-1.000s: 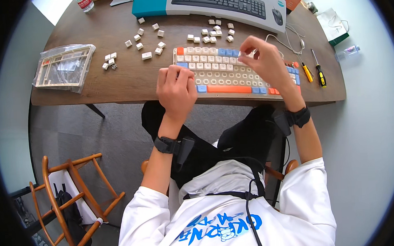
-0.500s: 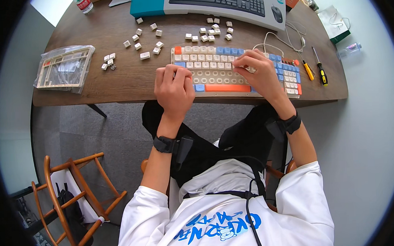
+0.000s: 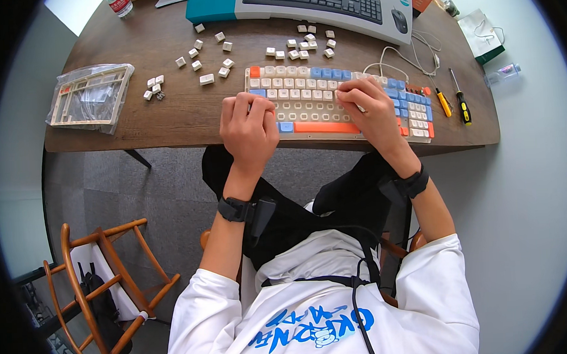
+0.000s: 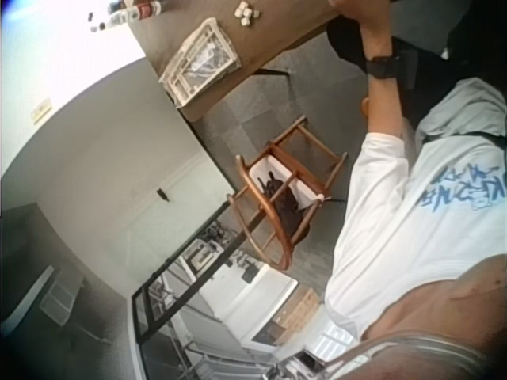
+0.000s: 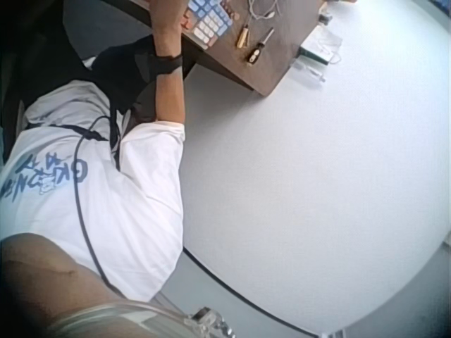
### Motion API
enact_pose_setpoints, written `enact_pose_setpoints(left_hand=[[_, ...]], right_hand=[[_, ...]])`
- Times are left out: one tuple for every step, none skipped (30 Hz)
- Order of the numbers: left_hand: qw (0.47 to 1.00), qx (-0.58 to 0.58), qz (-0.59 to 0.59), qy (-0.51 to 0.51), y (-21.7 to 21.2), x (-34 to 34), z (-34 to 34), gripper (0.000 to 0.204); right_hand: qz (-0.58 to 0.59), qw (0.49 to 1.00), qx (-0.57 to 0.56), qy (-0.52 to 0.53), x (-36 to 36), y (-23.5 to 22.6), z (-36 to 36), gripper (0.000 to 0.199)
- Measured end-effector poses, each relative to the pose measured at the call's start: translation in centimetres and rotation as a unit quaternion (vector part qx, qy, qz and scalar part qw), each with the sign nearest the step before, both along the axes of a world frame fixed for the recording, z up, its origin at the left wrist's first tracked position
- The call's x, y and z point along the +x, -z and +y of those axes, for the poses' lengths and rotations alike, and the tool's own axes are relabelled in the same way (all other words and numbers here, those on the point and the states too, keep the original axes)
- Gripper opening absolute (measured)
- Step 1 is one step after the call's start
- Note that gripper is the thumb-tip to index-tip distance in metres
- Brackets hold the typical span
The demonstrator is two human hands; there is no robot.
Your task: The person assembles a mechanical keyboard by placing keycaps onto switches and using a screwdriver to secure components. They handle multiple keycaps and tools on a desk with a keyboard box and other items nearby.
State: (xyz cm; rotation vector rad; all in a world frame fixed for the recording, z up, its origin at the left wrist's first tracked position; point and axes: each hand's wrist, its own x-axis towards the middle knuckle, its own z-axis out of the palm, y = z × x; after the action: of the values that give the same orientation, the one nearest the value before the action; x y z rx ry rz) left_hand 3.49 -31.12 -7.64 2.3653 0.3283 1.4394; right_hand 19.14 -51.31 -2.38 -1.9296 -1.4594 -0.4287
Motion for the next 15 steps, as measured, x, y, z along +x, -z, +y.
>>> enact_pose_setpoints(left_hand=[[1.000, 0.000, 0.000, 0.000, -0.02, 0.01, 0.02, 0.010], [1.000, 0.000, 0.000, 0.001, -0.02, 0.01, 0.02, 0.010], [1.000, 0.001, 0.000, 0.000, -0.03, 0.00, 0.02, 0.010], [1.000, 0.002, -0.001, 0.000, -0.05, 0.01, 0.03, 0.010], [1.000, 0.003, -0.003, 0.002, -0.07, 0.02, 0.02, 0.010], [1.000, 0.002, -0.003, 0.002, -0.09, 0.02, -0.01, 0.012], [1.000, 0.000, -0.004, 0.003, -0.11, 0.02, -0.04, 0.013], [1.000, -0.006, -0.005, 0.005, -0.11, 0.01, -0.06, 0.015], [1.000, -0.002, -0.007, 0.003, -0.10, 0.01, -0.09, 0.015], [1.000, -0.002, -0.008, 0.003, -0.08, 0.02, -0.10, 0.015], [1.000, -0.007, -0.005, 0.003, -0.05, -0.01, -0.11, 0.015], [1.000, 0.000, -0.004, 0.001, -0.01, -0.06, -0.09, 0.013], [1.000, 0.002, -0.001, 0.000, 0.03, -0.07, -0.04, 0.011], [1.000, 0.004, 0.002, 0.000, 0.06, -0.05, -0.01, 0.010], [1.000, 0.006, 0.002, -0.002, 0.09, -0.03, 0.01, 0.010]], right_hand=[[-0.001, 1.000, 0.002, 0.001, -0.03, 0.02, 0.02, 0.011], [-0.001, 1.000, 0.003, 0.002, -0.06, 0.04, 0.03, 0.011], [-0.001, 1.000, 0.004, 0.003, -0.09, 0.06, 0.03, 0.011], [-0.002, 1.000, 0.004, 0.004, -0.11, 0.08, 0.03, 0.012], [-0.003, 1.000, 0.006, 0.003, -0.13, 0.11, 0.02, 0.012], [-0.004, 1.000, 0.008, 0.003, -0.14, 0.15, 0.01, 0.012], [-0.002, 1.000, 0.009, 0.003, -0.15, 0.22, -0.01, 0.012], [-0.009, 1.000, 0.014, 0.001, -0.12, 0.30, 0.01, 0.011], [-0.014, 1.000, 0.017, -0.001, -0.07, 0.41, 0.04, 0.011], [-0.017, 1.000, 0.021, -0.002, -0.07, 0.55, 0.05, 0.011], [-0.001, 1.000, 0.023, -0.001, -0.11, 0.68, 0.04, 0.011], [0.014, 1.000, 0.024, 0.001, -0.16, 0.81, 0.02, 0.010], [0.029, 0.999, 0.027, 0.002, -0.19, 0.90, 0.00, 0.010], [0.022, 0.999, 0.024, 0.004, -0.17, 0.95, -0.03, 0.010], [0.015, 1.000, 0.021, 0.006, -0.13, 0.96, -0.05, 0.010]])
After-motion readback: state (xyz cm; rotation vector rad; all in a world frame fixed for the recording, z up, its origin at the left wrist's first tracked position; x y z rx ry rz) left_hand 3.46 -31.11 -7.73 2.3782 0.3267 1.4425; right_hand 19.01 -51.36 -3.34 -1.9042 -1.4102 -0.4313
